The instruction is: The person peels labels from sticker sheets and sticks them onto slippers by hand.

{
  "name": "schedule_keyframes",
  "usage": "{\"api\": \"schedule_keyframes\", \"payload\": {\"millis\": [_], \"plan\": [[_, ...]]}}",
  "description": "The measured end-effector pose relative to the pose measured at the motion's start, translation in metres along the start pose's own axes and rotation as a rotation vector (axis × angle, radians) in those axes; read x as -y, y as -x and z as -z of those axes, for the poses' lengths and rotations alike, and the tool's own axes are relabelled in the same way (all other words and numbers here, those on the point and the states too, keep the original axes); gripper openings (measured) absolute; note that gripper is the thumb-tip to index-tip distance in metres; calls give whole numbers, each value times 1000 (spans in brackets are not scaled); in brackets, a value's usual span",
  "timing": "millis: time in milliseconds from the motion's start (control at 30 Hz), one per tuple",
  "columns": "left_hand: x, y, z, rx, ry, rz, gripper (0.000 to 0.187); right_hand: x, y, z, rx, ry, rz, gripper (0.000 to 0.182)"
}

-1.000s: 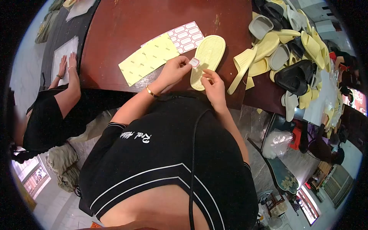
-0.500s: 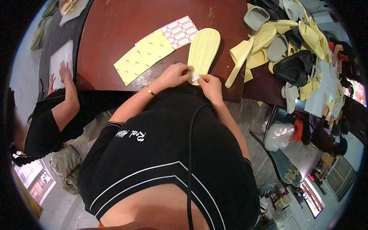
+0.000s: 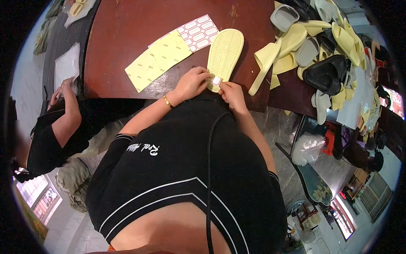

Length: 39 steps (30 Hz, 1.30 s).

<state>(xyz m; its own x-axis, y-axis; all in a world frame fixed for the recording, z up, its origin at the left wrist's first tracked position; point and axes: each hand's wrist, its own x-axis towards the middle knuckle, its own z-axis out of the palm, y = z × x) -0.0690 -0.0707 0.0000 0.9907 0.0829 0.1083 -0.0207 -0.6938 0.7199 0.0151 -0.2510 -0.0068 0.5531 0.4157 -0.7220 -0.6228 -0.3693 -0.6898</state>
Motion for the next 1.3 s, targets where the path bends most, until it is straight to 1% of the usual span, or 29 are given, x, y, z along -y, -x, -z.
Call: {"api": "schedule_keyframes", "payload": {"millis": [33, 133, 367, 433, 567, 633, 767, 833, 933, 1167, 1233, 1300], "plan": [[0, 0, 0, -3, 2, -66, 22, 0, -1, 0, -7, -8, -6, 25], [-1, -2, 1, 34, 1, -94, 20, 1, -2, 2, 15, 9, -7, 24], [2, -3, -4, 88, -16, -99, 21, 2, -1, -3, -23, 73, 45, 22], [4, -4, -5, 91, -35, -116, 22, -3, -6, -2, -53, 135, 125, 21], [5, -6, -7, 125, -35, -93, 22, -10, -13, -2, -93, 191, 180, 20], [4, -7, -7, 142, -39, -75, 22, -14, -17, -3, -160, 266, 224, 20], [3, -8, -7, 161, -59, -74, 22, -11, -16, -2, -165, 348, 238, 20], [3, -9, -6, 170, -73, -90, 23, -8, -11, -2, -183, 452, 281, 19], [4, -9, -7, 181, -93, -96, 24, -7, -7, -3, -184, 491, 282, 21], [4, -11, -9, 177, -139, -124, 22, -4, 4, -1, -159, 458, 257, 25], [3, -11, -9, 194, -167, -106, 23, -2, 9, 2, -260, 440, 259, 27], [3, -11, -8, 182, -153, -124, 24, 2, 14, 6, -266, 377, 288, 25]]}}
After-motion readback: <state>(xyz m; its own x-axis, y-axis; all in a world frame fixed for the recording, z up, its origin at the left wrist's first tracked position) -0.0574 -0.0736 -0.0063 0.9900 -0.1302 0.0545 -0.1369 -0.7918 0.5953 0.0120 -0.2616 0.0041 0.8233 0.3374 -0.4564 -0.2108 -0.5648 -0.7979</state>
